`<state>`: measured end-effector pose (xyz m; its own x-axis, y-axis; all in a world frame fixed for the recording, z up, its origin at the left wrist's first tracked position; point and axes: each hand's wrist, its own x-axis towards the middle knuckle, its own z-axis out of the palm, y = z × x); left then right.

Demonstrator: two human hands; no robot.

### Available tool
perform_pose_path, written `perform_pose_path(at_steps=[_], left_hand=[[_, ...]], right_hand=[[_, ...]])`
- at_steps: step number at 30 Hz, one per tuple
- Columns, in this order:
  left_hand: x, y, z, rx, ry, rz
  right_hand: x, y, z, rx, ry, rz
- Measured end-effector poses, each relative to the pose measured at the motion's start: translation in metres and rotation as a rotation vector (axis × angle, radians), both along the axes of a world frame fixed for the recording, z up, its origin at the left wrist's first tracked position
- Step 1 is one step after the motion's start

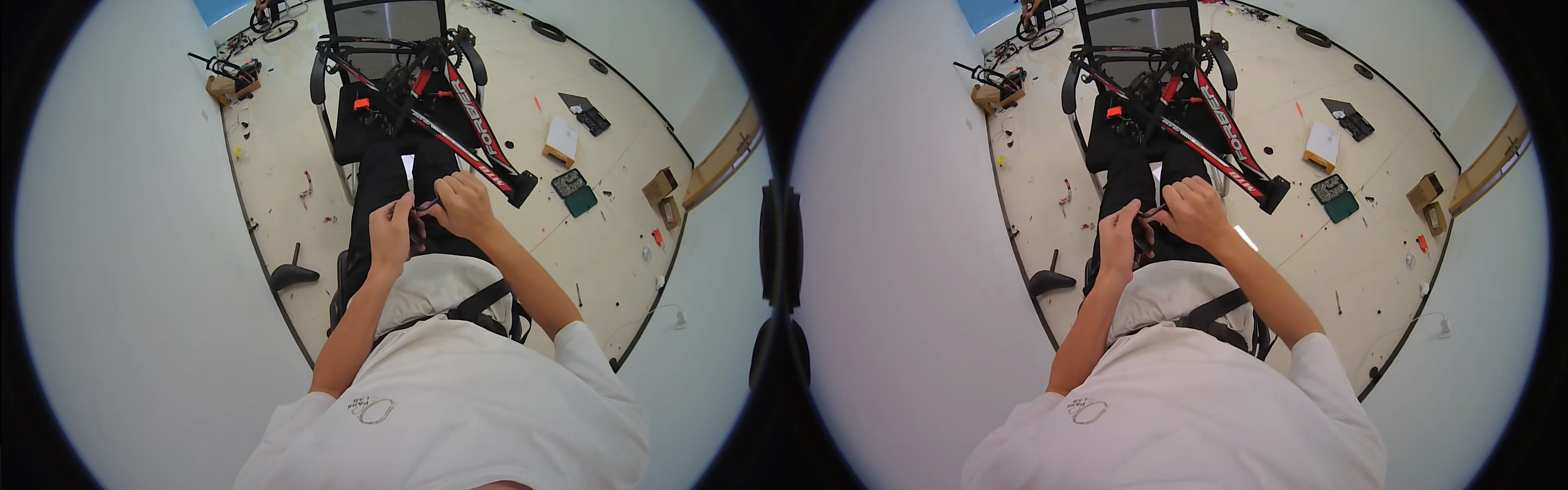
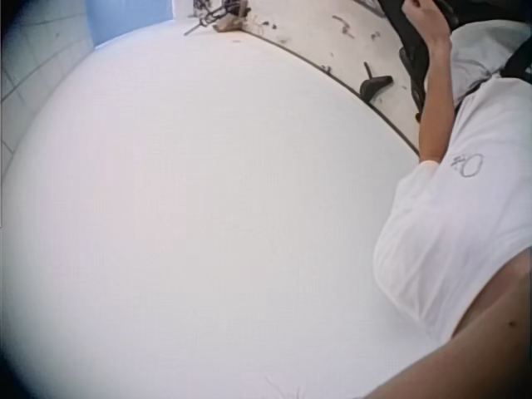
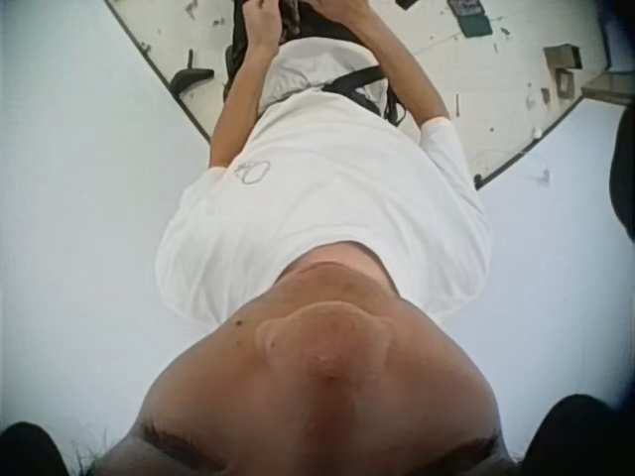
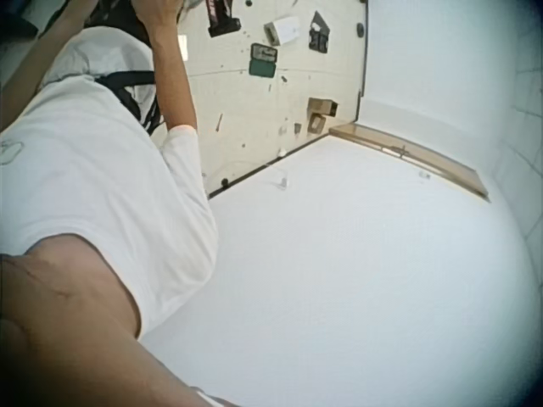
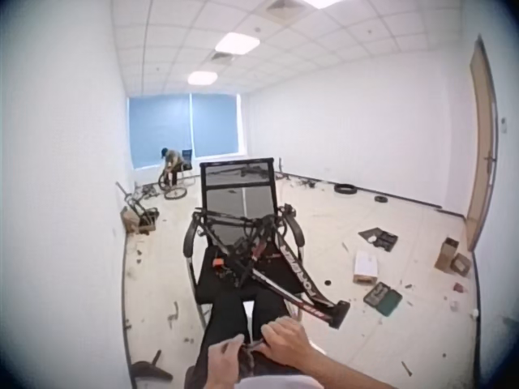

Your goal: The person is seated and repeatedly inserts a small metal rod into a black cylindrical bicycle component held in their left hand. They rotate the component and adjust the rod with their right hand multiple times. A bicycle frame is visible on a stand in the background.

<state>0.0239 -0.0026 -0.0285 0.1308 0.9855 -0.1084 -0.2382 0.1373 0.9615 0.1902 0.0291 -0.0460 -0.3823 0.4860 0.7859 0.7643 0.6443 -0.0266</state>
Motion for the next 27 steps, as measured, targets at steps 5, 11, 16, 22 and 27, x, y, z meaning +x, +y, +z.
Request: perform_pose_path(at_steps=[5, 11, 16, 22, 27], left_hand=[[-0.007, 0.008, -0.008, 0.009, 0.017, -0.052], [-0.004, 0.009, -0.015, 0.159, -0.171, 0.030], [-0.003, 0.009, -0.024, 0.509, 0.274, 0.096], [0.013, -0.004, -0.021, 0.385, 0.215, -0.236], [-0.007, 0.011, -0.020, 0.262, 0.041, -0.545]], right_hand=[[-0.003, -0.014, -0.001, -0.226, 0.065, -0.043], [0.000, -0.026, 0.041, -0.318, 0.486, 0.133], [0.003, -0.017, 0.015, -1.212, 1.687, 0.598], [0.002, 0.000, 0.035, -1.347, 2.116, 0.587], [0.004, 0.016, 0.030, -1.370, 2.053, 0.521]])
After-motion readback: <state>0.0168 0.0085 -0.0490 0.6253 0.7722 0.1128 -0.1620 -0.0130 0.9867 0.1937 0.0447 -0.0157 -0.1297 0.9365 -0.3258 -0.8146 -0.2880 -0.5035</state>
